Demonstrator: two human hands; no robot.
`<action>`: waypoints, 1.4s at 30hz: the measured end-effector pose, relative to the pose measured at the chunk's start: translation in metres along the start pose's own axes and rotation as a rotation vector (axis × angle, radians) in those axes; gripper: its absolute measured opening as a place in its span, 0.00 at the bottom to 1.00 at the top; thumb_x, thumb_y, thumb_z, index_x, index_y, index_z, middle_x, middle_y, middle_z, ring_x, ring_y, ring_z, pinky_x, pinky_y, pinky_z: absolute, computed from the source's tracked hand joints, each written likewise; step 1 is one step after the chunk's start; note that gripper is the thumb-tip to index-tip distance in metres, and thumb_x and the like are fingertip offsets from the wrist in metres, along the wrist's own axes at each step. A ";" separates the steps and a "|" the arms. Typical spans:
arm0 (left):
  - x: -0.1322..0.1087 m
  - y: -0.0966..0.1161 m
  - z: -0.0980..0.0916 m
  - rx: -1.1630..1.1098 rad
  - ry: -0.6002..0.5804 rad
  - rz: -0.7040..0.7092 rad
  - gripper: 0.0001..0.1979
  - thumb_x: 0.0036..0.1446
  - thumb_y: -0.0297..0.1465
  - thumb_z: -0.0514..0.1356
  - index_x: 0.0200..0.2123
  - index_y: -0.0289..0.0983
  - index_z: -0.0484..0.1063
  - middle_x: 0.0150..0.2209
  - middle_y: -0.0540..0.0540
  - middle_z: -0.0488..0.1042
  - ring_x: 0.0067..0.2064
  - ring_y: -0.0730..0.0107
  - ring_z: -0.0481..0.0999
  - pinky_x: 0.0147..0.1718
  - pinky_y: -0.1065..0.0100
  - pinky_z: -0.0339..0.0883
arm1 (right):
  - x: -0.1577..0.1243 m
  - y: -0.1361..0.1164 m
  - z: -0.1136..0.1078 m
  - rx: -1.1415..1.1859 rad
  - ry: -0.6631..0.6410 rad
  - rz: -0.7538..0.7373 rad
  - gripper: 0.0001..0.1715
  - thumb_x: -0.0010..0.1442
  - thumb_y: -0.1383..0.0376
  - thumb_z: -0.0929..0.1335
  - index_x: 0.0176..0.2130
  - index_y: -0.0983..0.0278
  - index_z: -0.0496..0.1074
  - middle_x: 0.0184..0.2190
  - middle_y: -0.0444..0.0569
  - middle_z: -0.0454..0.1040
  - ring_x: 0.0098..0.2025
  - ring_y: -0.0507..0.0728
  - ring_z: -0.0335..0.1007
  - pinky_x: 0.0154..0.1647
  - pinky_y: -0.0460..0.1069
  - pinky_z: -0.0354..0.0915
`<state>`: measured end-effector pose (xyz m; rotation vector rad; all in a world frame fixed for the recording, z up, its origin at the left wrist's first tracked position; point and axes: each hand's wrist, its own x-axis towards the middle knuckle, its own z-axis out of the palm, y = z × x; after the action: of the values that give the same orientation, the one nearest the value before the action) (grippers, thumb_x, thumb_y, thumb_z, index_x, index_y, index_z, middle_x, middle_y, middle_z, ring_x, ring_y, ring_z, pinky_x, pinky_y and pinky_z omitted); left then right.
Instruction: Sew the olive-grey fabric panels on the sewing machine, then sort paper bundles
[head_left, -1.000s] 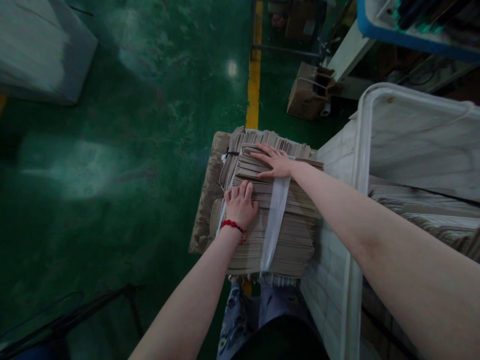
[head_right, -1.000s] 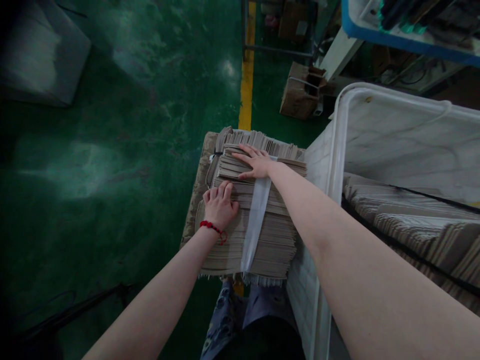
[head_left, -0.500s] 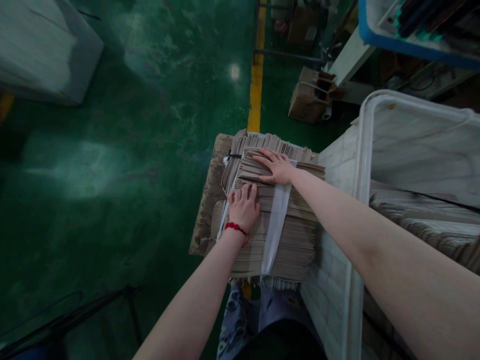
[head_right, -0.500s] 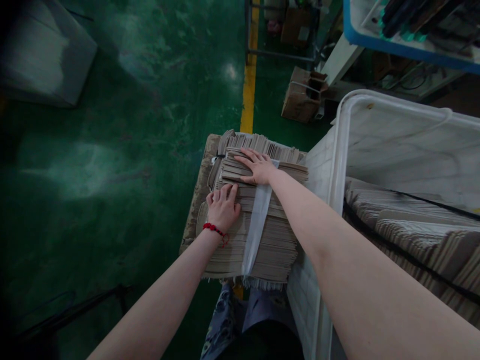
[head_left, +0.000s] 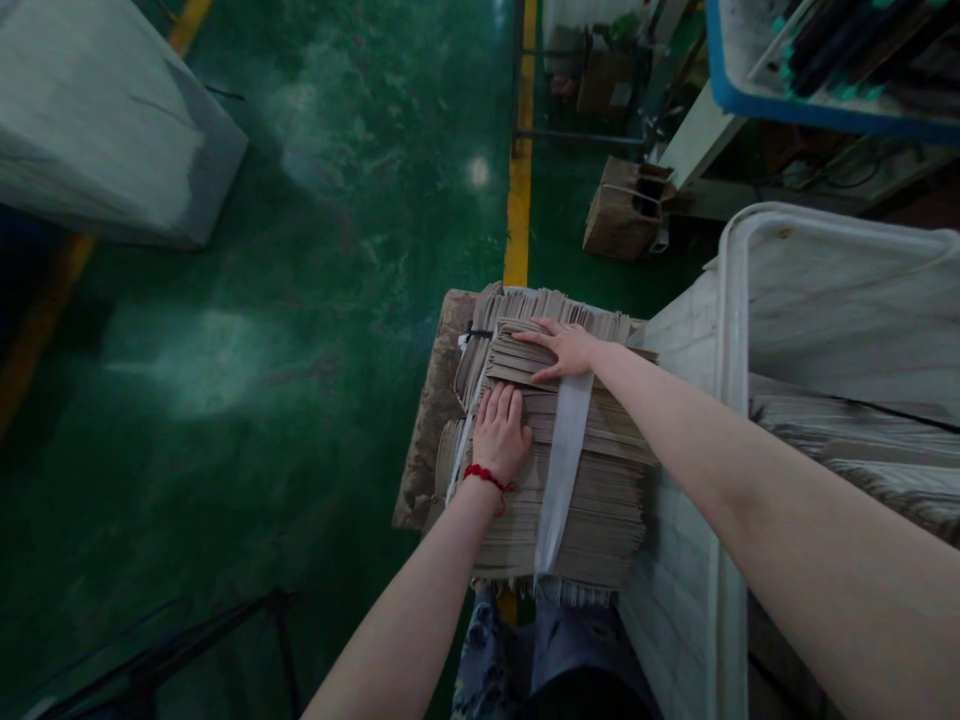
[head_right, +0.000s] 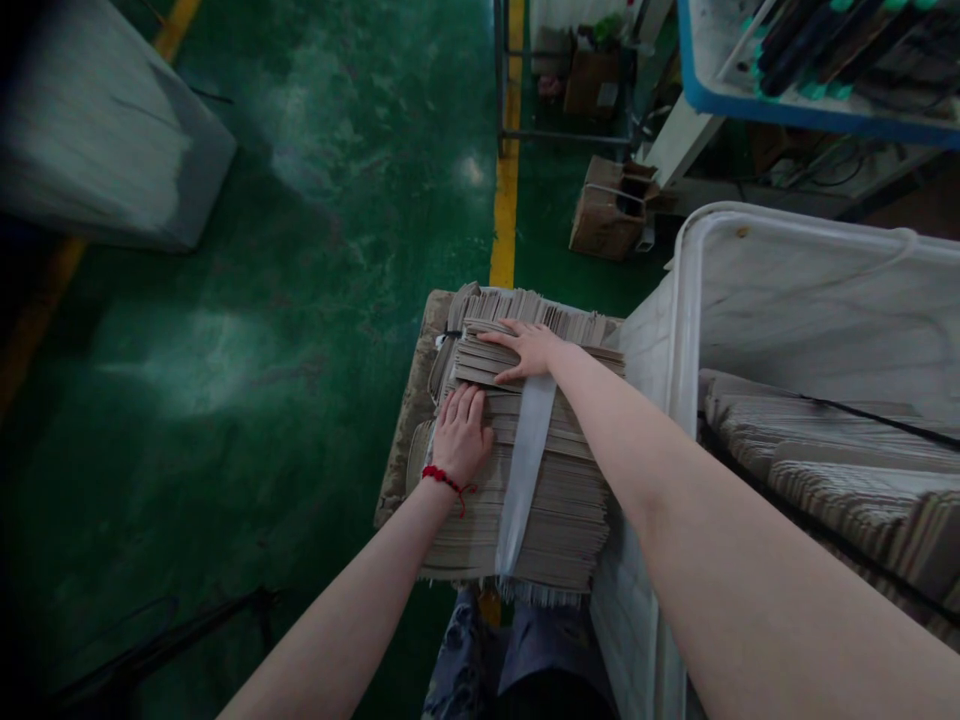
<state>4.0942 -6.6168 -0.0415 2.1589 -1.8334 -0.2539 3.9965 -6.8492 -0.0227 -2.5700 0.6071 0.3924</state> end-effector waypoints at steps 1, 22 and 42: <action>-0.001 -0.001 0.002 -0.010 0.008 -0.007 0.30 0.53 0.29 0.57 0.61 0.30 0.61 0.63 0.37 0.63 0.67 0.54 0.55 0.66 0.54 0.46 | 0.001 0.001 0.000 0.000 -0.002 0.001 0.56 0.46 0.32 0.65 0.67 0.41 0.44 0.71 0.51 0.40 0.67 0.75 0.45 0.60 0.72 0.48; -0.003 -0.003 0.006 -0.010 0.012 0.029 0.35 0.56 0.27 0.55 0.67 0.33 0.51 0.62 0.36 0.61 0.66 0.52 0.55 0.65 0.52 0.48 | -0.001 0.003 -0.003 0.031 -0.010 0.003 0.58 0.46 0.32 0.66 0.67 0.41 0.43 0.71 0.51 0.39 0.69 0.75 0.41 0.61 0.72 0.47; -0.004 -0.002 0.000 0.020 0.007 0.014 0.32 0.56 0.29 0.56 0.64 0.33 0.58 0.63 0.34 0.60 0.66 0.50 0.55 0.63 0.51 0.51 | -0.003 0.002 -0.002 0.033 -0.015 0.019 0.57 0.46 0.32 0.66 0.67 0.40 0.43 0.71 0.48 0.38 0.68 0.77 0.41 0.61 0.73 0.46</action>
<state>4.0958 -6.6130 -0.0420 2.1565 -1.8543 -0.2257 3.9938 -6.8508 -0.0207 -2.5293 0.6275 0.4039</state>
